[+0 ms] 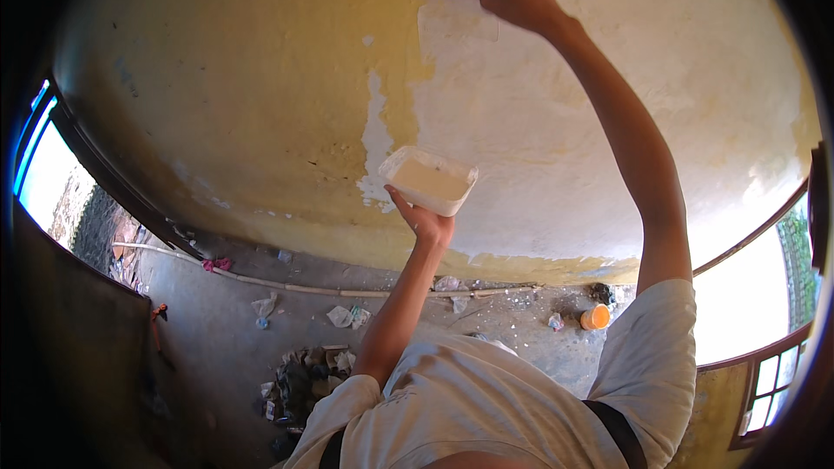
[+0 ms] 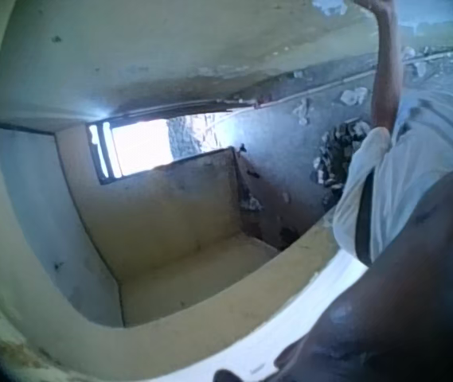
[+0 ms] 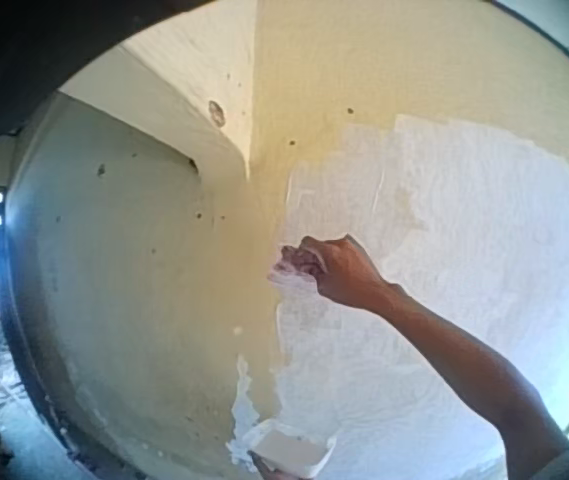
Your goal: The person patches a wall by repeatedly dipping a scraper into a container of white compound and spreading it over damaged areas on a yellow wall.
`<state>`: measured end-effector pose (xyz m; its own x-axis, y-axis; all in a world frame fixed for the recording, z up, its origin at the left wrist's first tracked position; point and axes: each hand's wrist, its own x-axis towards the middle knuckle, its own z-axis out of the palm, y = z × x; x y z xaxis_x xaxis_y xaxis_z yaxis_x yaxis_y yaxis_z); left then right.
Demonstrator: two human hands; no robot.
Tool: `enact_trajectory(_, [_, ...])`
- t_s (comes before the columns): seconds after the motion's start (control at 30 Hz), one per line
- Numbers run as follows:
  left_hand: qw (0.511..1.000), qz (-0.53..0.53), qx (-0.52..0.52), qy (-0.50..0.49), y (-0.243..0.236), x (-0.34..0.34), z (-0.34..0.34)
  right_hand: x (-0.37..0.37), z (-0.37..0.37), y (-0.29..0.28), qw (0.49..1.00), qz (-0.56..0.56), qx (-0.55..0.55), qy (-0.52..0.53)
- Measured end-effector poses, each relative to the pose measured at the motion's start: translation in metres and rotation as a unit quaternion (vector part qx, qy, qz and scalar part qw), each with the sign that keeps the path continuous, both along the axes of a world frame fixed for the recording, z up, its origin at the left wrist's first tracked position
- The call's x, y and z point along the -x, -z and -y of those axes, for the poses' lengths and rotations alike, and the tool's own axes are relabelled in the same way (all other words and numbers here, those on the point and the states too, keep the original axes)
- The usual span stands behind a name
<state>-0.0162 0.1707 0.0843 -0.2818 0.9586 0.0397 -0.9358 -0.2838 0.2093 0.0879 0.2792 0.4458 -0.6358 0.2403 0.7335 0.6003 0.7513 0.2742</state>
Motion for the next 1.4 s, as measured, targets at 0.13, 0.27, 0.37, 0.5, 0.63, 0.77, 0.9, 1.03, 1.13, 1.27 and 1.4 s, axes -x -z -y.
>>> enact_trajectory(0.13, [1.000,-0.029,0.009,-0.003,0.015,0.008,0.009,-0.011,-0.030,0.070,0.990,0.112,0.025,0.082])
enact_trajectory(0.27, [0.999,-0.022,0.021,0.039,0.024,0.006,0.014,-0.023,-0.062,0.052,0.996,0.009,-0.050,0.070])
enact_trajectory(0.37, [0.998,-0.033,0.027,0.045,0.021,0.011,0.015,-0.011,-0.054,0.005,0.994,-0.058,-0.086,0.045])
enact_trajectory(0.5, [0.998,-0.055,0.032,0.029,0.019,0.012,0.024,-0.001,-0.043,0.001,0.990,-0.096,-0.099,0.017])
enact_trajectory(0.63, [0.997,-0.069,0.036,-0.007,0.019,0.015,0.030,0.008,0.006,0.098,0.962,-0.084,0.242,-0.097])
enact_trajectory(0.77, [0.998,-0.048,0.027,-0.008,0.025,0.010,0.030,0.007,0.062,0.216,0.888,-0.044,0.442,-0.116])
enact_trajectory(0.9, [0.998,-0.049,0.050,0.008,0.022,0.010,0.041,0.006,0.079,0.244,0.863,-0.031,0.498,-0.080])
enact_trajectory(1.03, [0.995,-0.077,0.055,-0.005,0.014,0.008,0.046,-0.012,0.074,0.220,0.870,-0.103,0.481,-0.024])
enact_trajectory(1.13, [0.996,-0.078,0.052,-0.010,-0.001,0.000,0.047,-0.031,0.077,0.218,0.830,-0.196,0.518,-0.067])
enact_trajectory(1.27, [0.998,-0.058,0.020,0.014,-0.017,-0.003,0.042,-0.034,0.094,0.221,0.817,-0.300,0.471,-0.144])
enact_trajectory(1.4, [0.998,-0.051,-0.017,0.015,-0.016,-0.007,0.024,-0.032,0.114,0.232,0.881,-0.300,0.348,-0.110])
